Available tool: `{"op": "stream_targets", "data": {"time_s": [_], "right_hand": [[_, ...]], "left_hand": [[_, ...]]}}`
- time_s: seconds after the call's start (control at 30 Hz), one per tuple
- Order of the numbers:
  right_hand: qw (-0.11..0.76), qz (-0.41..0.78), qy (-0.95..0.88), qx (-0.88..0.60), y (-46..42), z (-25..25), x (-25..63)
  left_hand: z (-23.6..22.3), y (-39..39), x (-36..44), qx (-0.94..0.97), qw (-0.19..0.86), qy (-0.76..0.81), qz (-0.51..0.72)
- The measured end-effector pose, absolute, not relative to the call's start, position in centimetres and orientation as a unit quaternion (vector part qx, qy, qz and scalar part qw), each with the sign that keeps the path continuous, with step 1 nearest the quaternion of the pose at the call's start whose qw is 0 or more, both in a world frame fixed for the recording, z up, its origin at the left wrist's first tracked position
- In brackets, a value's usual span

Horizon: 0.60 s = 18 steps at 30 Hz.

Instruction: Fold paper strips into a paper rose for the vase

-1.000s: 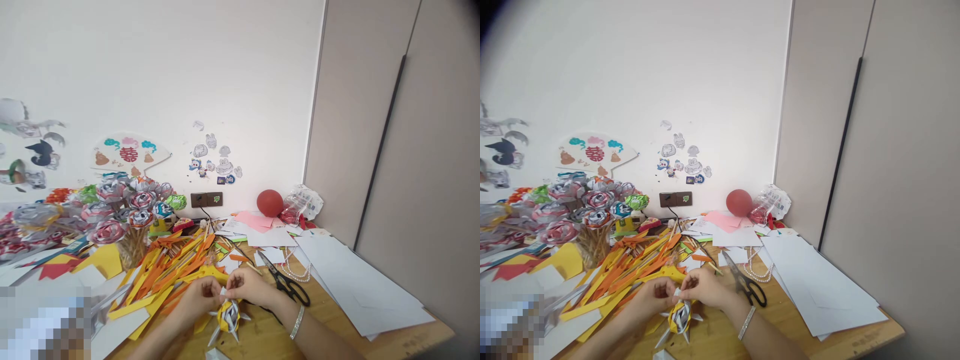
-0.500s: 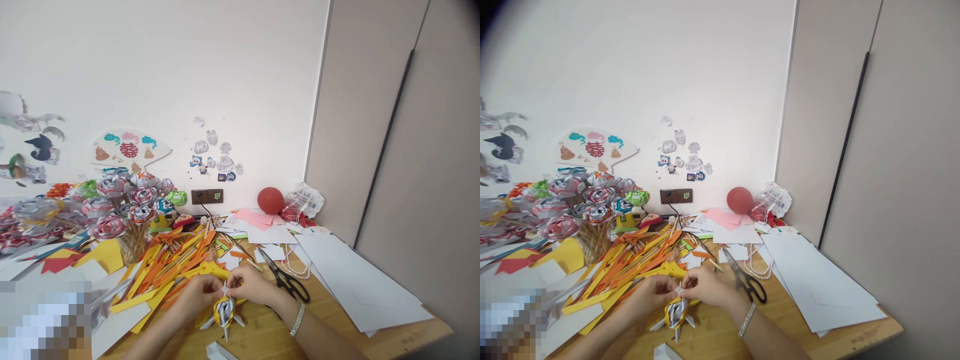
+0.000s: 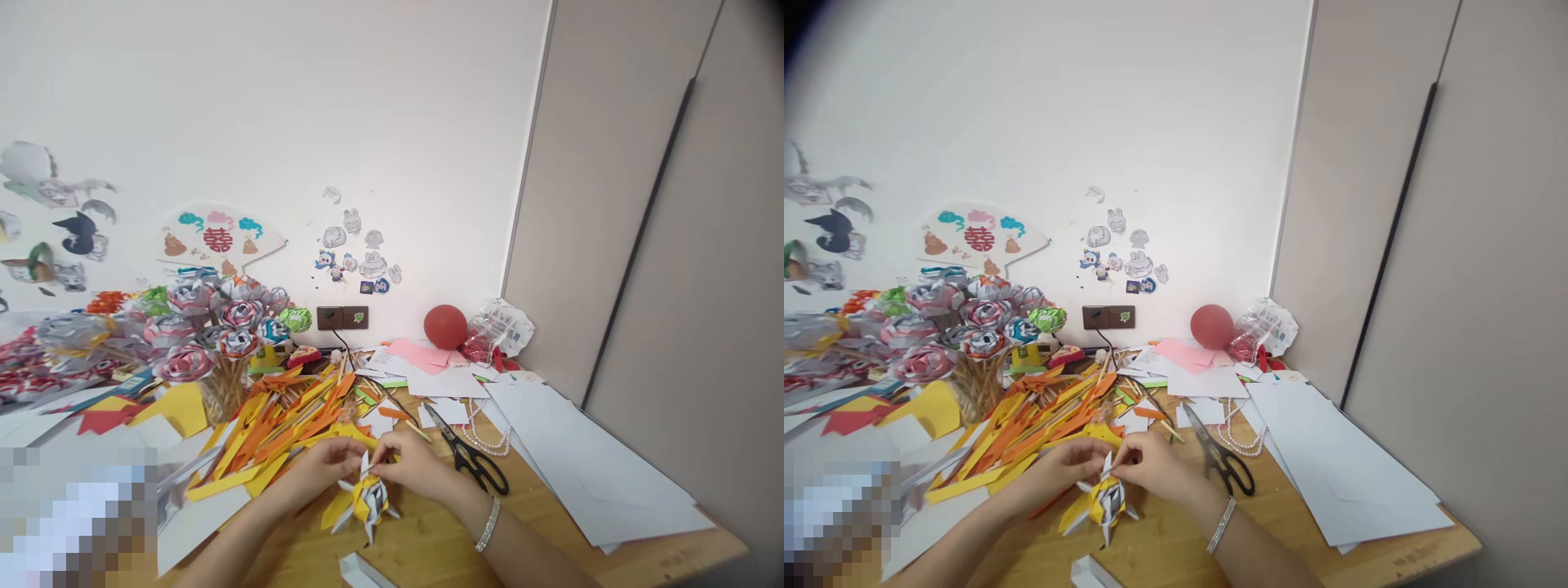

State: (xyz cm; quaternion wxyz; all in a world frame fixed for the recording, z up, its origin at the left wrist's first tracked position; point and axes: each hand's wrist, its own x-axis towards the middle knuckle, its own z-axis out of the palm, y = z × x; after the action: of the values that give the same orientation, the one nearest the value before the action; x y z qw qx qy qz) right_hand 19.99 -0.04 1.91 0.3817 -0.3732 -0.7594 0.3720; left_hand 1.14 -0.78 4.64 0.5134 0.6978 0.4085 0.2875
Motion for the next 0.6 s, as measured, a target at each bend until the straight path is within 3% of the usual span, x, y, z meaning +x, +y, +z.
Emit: {"op": "stream_targets", "data": {"time_s": [0.33,0.6], "right_hand": [[0.384,0.21,-0.87,-0.226,0.2,2.1,20.4],[0.328,0.216,-0.886,-0.246,-0.6,3.3,20.9]], "left_hand": [[2.5,0.1,1.1,0.678,0.534,0.407,0.299],[2.6,-0.1,1.2,0.674,0.532,0.404,0.315]]}}
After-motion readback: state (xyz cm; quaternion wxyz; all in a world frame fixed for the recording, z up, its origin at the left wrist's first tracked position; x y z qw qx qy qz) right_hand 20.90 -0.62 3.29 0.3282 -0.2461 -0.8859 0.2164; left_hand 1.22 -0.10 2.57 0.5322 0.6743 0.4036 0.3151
